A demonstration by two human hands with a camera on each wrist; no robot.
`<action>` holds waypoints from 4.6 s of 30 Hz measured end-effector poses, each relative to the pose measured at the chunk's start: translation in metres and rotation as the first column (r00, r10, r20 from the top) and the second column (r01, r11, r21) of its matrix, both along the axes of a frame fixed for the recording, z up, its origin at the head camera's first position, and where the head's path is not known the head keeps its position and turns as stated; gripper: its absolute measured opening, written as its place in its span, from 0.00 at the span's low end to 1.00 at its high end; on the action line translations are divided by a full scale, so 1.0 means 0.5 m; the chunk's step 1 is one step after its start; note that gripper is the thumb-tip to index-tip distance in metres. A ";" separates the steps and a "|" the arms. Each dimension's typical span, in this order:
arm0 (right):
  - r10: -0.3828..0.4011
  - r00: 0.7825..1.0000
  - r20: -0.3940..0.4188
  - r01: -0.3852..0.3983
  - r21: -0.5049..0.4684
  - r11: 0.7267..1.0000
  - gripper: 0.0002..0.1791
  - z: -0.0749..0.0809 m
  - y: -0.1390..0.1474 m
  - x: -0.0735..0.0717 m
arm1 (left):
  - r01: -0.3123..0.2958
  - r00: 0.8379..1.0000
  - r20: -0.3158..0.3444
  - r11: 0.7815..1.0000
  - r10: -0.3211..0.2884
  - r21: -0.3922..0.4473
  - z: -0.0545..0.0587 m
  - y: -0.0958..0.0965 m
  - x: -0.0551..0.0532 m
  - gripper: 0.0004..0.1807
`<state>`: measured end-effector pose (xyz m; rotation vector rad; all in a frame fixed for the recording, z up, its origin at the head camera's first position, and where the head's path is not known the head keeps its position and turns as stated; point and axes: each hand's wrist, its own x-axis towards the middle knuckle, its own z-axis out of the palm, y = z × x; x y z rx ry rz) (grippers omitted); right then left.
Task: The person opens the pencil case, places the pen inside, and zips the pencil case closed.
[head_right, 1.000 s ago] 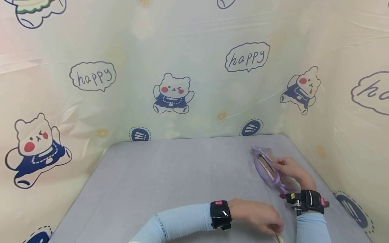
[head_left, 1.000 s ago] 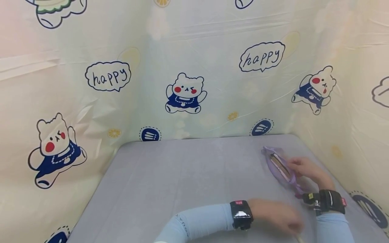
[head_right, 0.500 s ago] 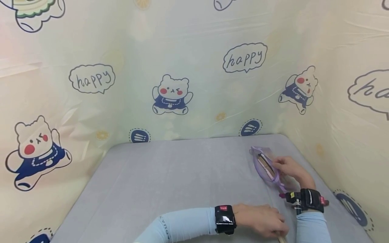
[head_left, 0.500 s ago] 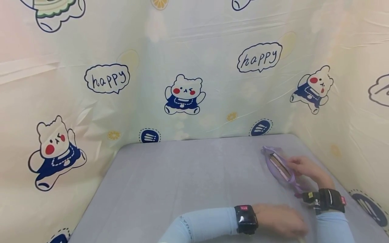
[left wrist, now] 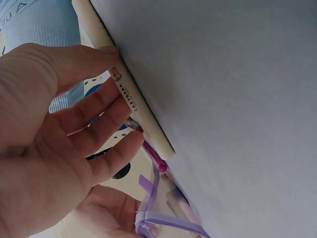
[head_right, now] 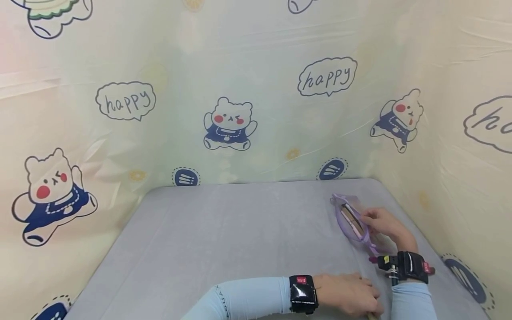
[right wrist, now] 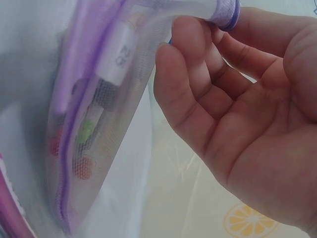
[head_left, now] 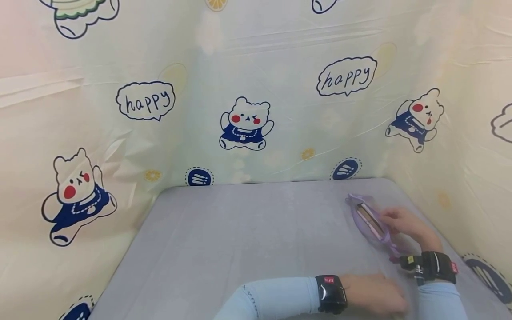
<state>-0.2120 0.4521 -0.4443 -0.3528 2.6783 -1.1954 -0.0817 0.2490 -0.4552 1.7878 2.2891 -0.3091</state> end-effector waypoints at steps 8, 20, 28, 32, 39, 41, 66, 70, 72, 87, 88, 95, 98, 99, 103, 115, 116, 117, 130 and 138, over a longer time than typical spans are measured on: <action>-0.001 1.000 -0.002 0.001 0.020 1.000 0.15 0.000 -0.001 0.003 | 0.011 1.000 -0.010 1.000 -0.011 -0.003 -0.007 0.004 -0.002 0.06; 0.000 1.000 -0.011 0.000 0.017 1.000 0.15 0.003 -0.003 0.000 | 0.055 0.997 -0.056 0.998 -0.054 0.031 -0.008 -0.009 -0.016 0.06; -0.004 1.000 -0.002 0.004 0.016 1.000 0.15 0.012 -0.009 0.000 | 0.111 0.980 -0.174 0.992 -0.100 0.056 -0.003 -0.030 -0.048 0.05; -0.003 1.000 0.003 0.003 0.025 1.000 0.15 0.014 -0.012 0.004 | 0.072 0.991 -0.115 0.996 -0.066 0.049 0.000 -0.032 -0.062 0.05; -0.019 1.000 0.016 0.018 0.053 0.998 0.14 0.002 -0.012 0.007 | -0.049 0.991 0.125 0.997 0.041 0.060 0.018 -0.031 -0.097 0.05; -0.021 1.000 0.020 0.020 0.055 0.998 0.14 -0.002 -0.012 0.007 | -0.078 0.977 0.204 0.994 0.062 0.071 0.024 -0.034 -0.109 0.06; 0.015 1.000 -0.003 -0.015 0.033 0.999 0.14 -0.002 -0.010 -0.002 | -0.393 0.862 0.437 0.882 0.255 0.260 0.064 -0.085 -0.250 0.09; 0.011 1.000 0.013 -0.012 0.042 0.999 0.15 0.000 -0.010 -0.001 | -0.424 0.844 0.466 0.862 0.266 0.276 0.057 -0.088 -0.271 0.09; 0.014 1.000 0.017 -0.014 0.032 0.999 0.15 0.000 -0.009 -0.001 | -0.455 0.830 0.474 0.847 0.292 0.275 0.050 -0.088 -0.281 0.08; -0.013 1.000 0.027 0.013 0.022 1.000 0.14 0.002 -0.009 -0.001 | -0.661 0.709 0.500 0.715 0.497 0.227 0.024 -0.098 -0.311 0.06; -0.016 0.999 0.030 0.016 0.021 1.000 0.14 0.004 -0.010 -0.001 | -0.675 0.697 0.506 0.703 0.508 0.225 0.025 -0.097 -0.311 0.05; -0.001 1.000 0.001 0.001 0.012 1.000 0.13 0.006 -0.011 0.001 | -0.781 0.579 0.604 0.585 0.548 0.219 0.012 -0.094 -0.324 0.09; -0.004 1.000 -0.002 0.004 0.005 1.000 0.13 0.006 -0.009 0.001 | -0.809 0.540 0.644 0.546 0.542 0.218 0.002 -0.094 -0.334 0.10; 0.001 1.000 -0.003 -0.001 0.000 1.000 0.13 0.005 -0.009 0.001 | -0.816 0.528 0.657 0.535 0.539 0.217 -0.001 -0.094 -0.338 0.10; 0.002 1.000 -0.005 -0.002 -0.011 1.000 0.13 0.002 -0.004 -0.001 | -0.846 0.470 0.714 0.496 0.518 0.197 -0.015 -0.090 -0.349 0.10; -0.003 0.999 0.042 0.002 0.012 1.000 0.13 0.003 -0.007 -0.005 | -0.933 0.228 0.877 0.351 0.424 0.072 -0.043 -0.082 -0.368 0.15; -0.009 0.999 0.043 0.008 0.014 1.000 0.13 0.002 -0.005 -0.006 | -0.938 0.211 0.885 0.342 0.414 0.064 -0.043 -0.079 -0.368 0.15; -0.012 0.999 0.048 0.011 0.015 1.000 0.14 0.002 -0.004 -0.007 | -0.944 0.189 0.898 0.326 0.397 0.054 -0.043 -0.077 -0.367 0.14; -0.001 1.000 0.029 0.000 0.018 1.000 0.16 0.003 -0.016 -0.009 | -0.983 -0.023 0.974 0.175 0.227 -0.064 -0.067 -0.052 -0.370 0.10; -0.012 1.000 0.018 0.012 0.029 1.000 0.15 0.002 -0.010 -0.004 | -0.981 -0.102 0.988 0.152 0.116 -0.119 -0.081 -0.021 -0.377 0.09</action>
